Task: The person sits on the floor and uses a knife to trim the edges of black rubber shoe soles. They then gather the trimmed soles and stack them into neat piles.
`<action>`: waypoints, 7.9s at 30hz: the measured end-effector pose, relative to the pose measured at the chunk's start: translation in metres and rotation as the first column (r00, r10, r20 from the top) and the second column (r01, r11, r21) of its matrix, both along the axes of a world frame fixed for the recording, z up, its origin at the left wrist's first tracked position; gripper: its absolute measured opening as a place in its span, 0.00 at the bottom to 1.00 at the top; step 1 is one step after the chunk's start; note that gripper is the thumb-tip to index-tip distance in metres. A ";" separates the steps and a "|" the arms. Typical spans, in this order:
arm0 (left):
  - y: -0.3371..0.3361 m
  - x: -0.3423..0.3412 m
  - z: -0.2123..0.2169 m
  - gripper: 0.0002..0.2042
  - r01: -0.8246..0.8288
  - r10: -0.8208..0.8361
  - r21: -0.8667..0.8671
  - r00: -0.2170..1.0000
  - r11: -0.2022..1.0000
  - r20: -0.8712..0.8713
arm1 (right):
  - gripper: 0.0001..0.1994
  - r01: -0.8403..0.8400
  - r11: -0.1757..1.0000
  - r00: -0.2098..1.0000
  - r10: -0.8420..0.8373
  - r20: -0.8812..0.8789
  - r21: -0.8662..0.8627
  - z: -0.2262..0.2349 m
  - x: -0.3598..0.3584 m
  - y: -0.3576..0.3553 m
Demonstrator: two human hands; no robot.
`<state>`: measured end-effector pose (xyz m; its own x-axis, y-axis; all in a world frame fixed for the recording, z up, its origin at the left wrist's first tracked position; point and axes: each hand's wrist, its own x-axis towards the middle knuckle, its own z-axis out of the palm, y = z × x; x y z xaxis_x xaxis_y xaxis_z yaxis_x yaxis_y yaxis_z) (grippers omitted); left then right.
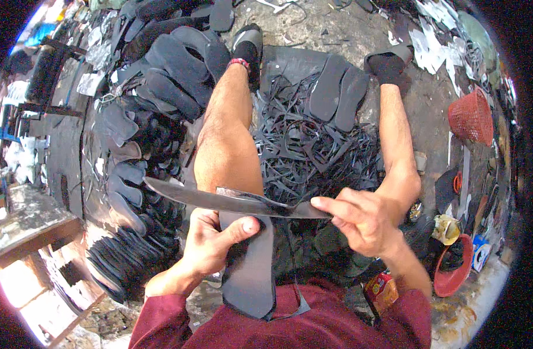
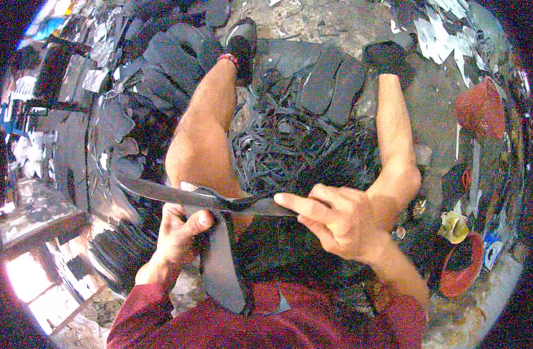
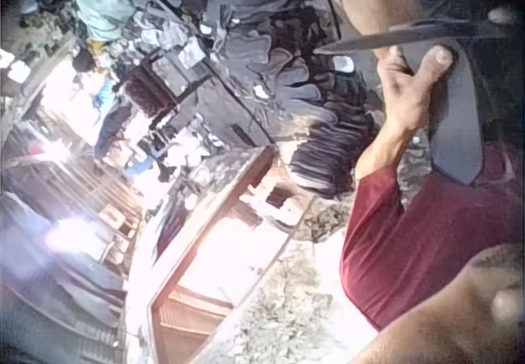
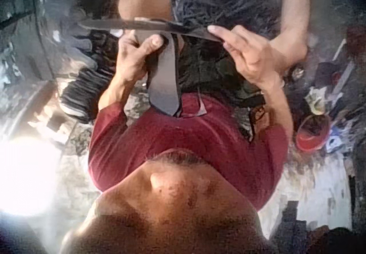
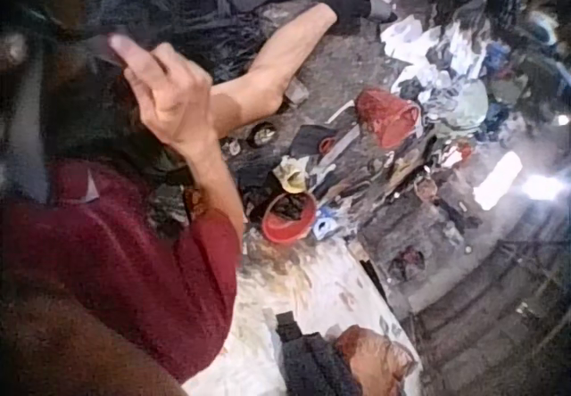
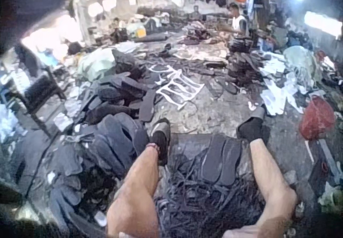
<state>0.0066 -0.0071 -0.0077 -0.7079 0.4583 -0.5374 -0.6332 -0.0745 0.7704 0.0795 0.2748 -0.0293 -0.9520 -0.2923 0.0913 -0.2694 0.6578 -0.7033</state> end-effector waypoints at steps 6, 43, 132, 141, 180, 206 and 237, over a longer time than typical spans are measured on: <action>0.008 -0.003 0.005 0.18 0.176 -0.176 -0.144 0.984 0.974 0.015 | 0.22 -0.229 0.972 0.949 0.209 0.236 0.060 0.042 -0.070 -0.004; 0.082 0.022 -0.044 0.26 -0.171 0.167 -0.017 0.974 0.985 -0.151 | 0.20 0.487 0.824 0.873 -0.451 0.184 -0.289 -0.033 0.114 -0.010; 0.127 0.023 0.001 0.21 -0.395 0.395 0.187 0.918 0.900 0.036 | 0.24 0.673 0.419 0.720 -0.559 0.411 -0.609 -0.010 0.089 -0.041; 0.120 0.029 -0.010 0.16 -0.531 0.529 0.009 0.846 0.848 0.070 | 0.17 0.662 0.690 0.741 -0.660 0.122 -0.291 -0.057 0.173 -0.050; 0.083 0.038 -0.077 0.35 0.083 -0.091 0.250 0.996 0.965 0.023 | 0.32 0.649 -0.175 0.592 -0.495 0.636 -0.740 -0.044 0.032 0.013; 0.327 -0.141 -0.288 0.49 -0.044 -0.709 -0.922 0.626 0.384 -0.325 | 0.18 0.743 -0.405 0.265 -0.554 0.790 -0.533 -0.058 0.112 0.040; 0.096 0.005 -0.005 0.26 -0.552 0.551 0.019 0.828 0.833 -0.104 | 0.18 0.627 0.756 0.776 -0.587 0.230 -0.187 -0.059 0.198 -0.029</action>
<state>0.0120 0.0888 -0.0125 -0.8915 -0.0306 -0.4519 -0.4080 -0.3791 0.8306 0.2776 0.2457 -0.0883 -0.9281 0.3644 -0.0770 0.2486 0.4520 -0.8567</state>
